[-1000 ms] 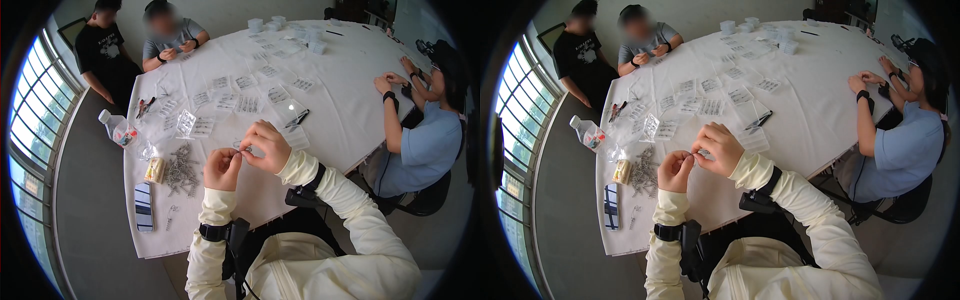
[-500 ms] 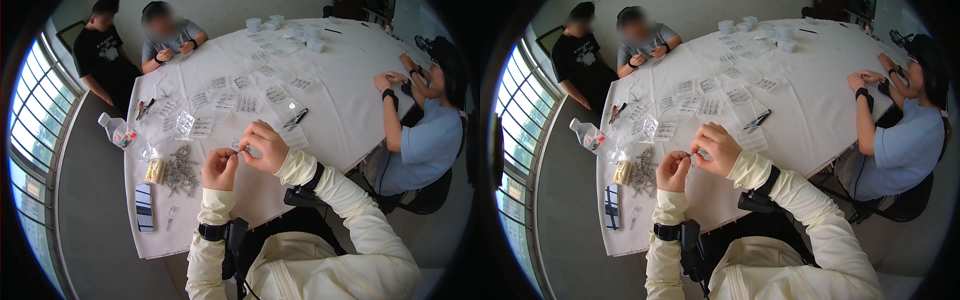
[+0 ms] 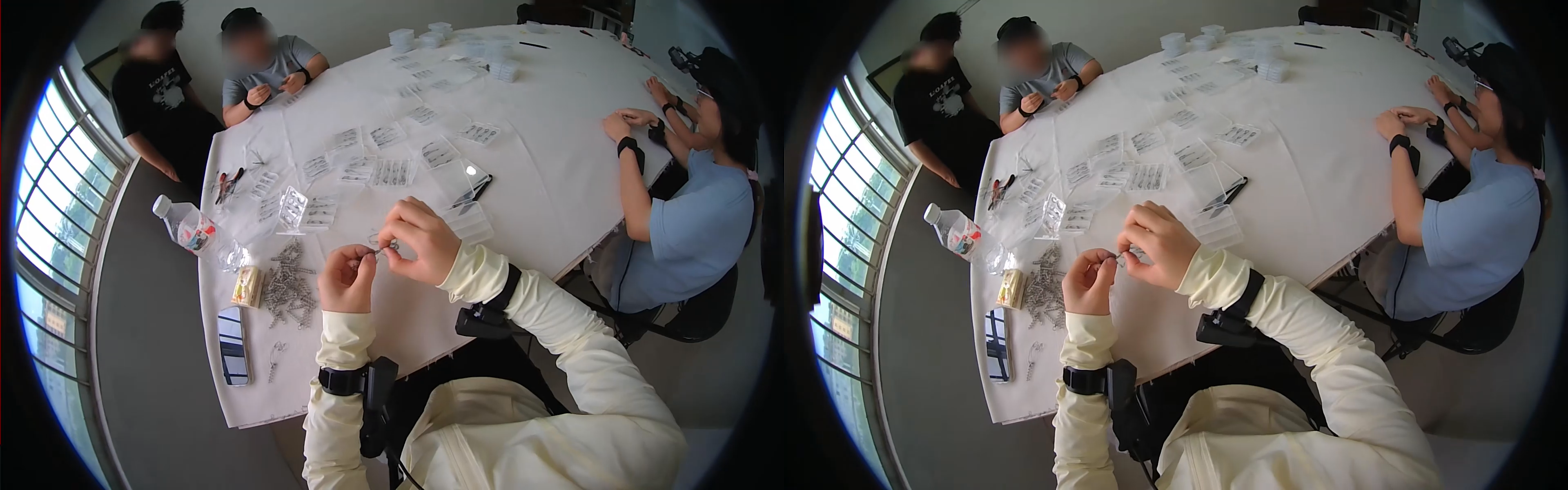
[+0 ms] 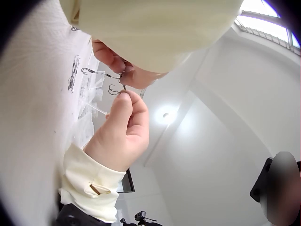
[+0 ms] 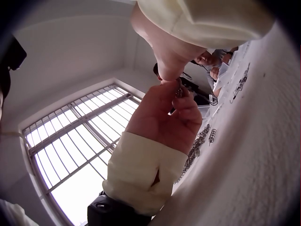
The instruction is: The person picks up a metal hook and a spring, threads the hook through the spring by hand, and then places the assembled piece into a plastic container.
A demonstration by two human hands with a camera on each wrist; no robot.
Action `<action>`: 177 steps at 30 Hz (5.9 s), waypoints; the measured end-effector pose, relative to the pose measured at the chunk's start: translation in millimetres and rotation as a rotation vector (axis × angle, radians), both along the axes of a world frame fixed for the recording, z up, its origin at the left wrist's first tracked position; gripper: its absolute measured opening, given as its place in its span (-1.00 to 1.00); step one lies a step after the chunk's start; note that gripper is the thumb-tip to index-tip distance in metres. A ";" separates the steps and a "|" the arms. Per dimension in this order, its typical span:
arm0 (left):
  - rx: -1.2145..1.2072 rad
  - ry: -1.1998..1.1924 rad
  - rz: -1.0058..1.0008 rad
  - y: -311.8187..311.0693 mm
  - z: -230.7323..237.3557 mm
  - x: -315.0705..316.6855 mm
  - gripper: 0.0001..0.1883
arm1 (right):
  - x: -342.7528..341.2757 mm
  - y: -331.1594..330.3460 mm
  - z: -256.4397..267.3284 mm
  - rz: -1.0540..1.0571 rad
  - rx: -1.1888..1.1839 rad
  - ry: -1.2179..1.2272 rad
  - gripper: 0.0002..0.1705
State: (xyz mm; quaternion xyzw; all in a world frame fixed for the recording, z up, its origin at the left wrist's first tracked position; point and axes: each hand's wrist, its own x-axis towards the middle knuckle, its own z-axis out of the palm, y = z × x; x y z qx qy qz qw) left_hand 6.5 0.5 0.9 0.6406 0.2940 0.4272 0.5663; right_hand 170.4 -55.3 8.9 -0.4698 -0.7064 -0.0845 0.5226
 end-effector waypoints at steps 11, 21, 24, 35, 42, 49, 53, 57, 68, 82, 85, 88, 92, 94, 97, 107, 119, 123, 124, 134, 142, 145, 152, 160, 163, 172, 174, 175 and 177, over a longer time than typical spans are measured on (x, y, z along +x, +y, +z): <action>-0.018 -0.025 -0.071 0.6 1.5 -2.5 -0.83 | 2.0 1.8 -1.6 -0.029 -0.036 0.091 -0.82; 0.098 0.001 -0.062 2.6 5.2 -3.3 -0.84 | 7.0 3.6 -3.3 -0.099 -0.071 0.149 -0.80; 0.155 0.069 -0.012 4.8 5.4 -7.9 -0.88 | 7.4 2.5 -3.6 -0.127 -0.080 0.133 -0.80; 0.234 0.046 0.043 0.6 12.3 -6.1 -0.89 | 6.5 -1.4 3.3 0.054 -0.151 0.256 -0.80; 0.241 0.015 0.006 3.2 8.5 -7.7 -0.88 | 8.3 2.6 -4.0 0.081 -0.210 0.149 -0.79; 0.241 0.027 0.007 1.2 10.1 -6.5 -0.87 | 3.0 0.8 4.0 0.068 -0.167 0.215 -0.86; 0.233 0.025 0.009 -0.8 11.2 -5.8 -0.89 | 8.2 2.5 1.5 0.060 -0.186 0.184 -0.85; 0.218 -0.005 0.024 -1.5 10.7 -4.4 -0.89 | 5.1 -1.6 8.3 0.053 -0.166 0.170 -0.84; 0.228 -0.056 0.027 -0.5 7.1 -3.0 -0.90 | 4.3 0.9 6.0 0.062 -0.142 0.149 -0.83; 0.417 0.169 0.141 0.8 6.8 -5.1 -0.85 | 10.0 1.3 4.2 -0.004 -0.043 0.074 -0.84; 0.501 0.265 0.186 -0.5 9.4 -5.1 -0.87 | 10.0 0.5 5.4 -0.027 -0.038 0.065 -0.83; 0.352 0.265 0.131 3.0 6.5 -8.8 -0.87 | 10.3 -0.5 6.3 -0.043 -0.043 0.050 -0.84; -0.049 0.020 -0.060 7.7 -2.5 -10.0 -0.84 | 11.7 1.1 4.1 -0.050 -0.030 0.020 -0.84; -0.054 0.009 -0.068 7.7 -2.1 -10.1 -0.83 | 11.3 1.1 3.5 -0.053 -0.028 0.001 -0.84; -0.065 -0.009 -0.072 7.0 -2.1 -9.9 -0.83 | 8.4 0.6 2.7 -0.031 -0.048 -0.039 -0.86; 0.054 0.032 0.027 0.7 -2.2 -2.0 -0.85 | 4.1 -0.6 -0.7 -0.105 0.047 -0.291 -0.89; 0.080 0.012 -0.130 0.0 -9.1 8.3 -0.79 | 16.7 -5.3 10.9 0.073 -0.128 0.097 -0.91; 0.095 0.039 -0.204 -5.1 -2.6 25.7 -0.74 | 29.1 -18.5 14.5 0.002 -0.091 0.000 -0.92; 0.113 0.057 -0.191 -9.8 3.3 30.5 -0.70 | 36.6 -25.0 16.7 -0.016 -0.092 -0.001 -0.92; 0.105 0.041 -0.099 1.7 -9.4 29.4 -0.70 | 245.5 -106.3 66.8 -0.394 -0.526 -0.004 -0.87; 0.091 0.080 -0.091 3.8 -10.9 25.0 -0.74 | 383.9 -95.6 18.7 -0.695 -0.893 0.050 -0.77; 0.111 0.102 -0.112 8.2 -9.3 19.9 -0.74 | 386.5 -92.9 2.3 -0.882 -0.884 0.027 -0.80; 0.205 0.103 0.016 37.1 -0.1 -15.1 -0.79 | 337.4 -60.5 8.5 -1.030 -0.616 0.099 -0.81; 0.400 0.095 0.277 43.7 5.6 -37.5 -0.84 | 78.2 -11.3 31.2 0.117 -0.606 -0.027 -0.85; 0.428 0.239 0.234 46.9 11.0 -48.4 -0.81 | 32.1 19.9 5.4 0.160 -0.636 -0.163 -0.85; 0.791 0.757 0.121 18.2 -5.5 -30.9 -0.82 | 25.9 38.2 -20.1 -0.121 -0.409 -0.244 -0.90; 0.789 0.831 0.152 17.5 -10.2 -27.0 -0.80 | 35.3 37.9 -20.9 -0.186 -0.424 -0.124 -0.87; 0.779 0.856 0.119 19.4 -10.4 -27.3 -0.79 | 35.4 39.1 -22.1 -0.184 -0.423 -0.126 -0.87; 0.771 0.882 0.083 23.7 -12.5 -28.4 -0.78 | 33.0 38.7 -24.3 -0.113 -0.415 -0.181 -0.90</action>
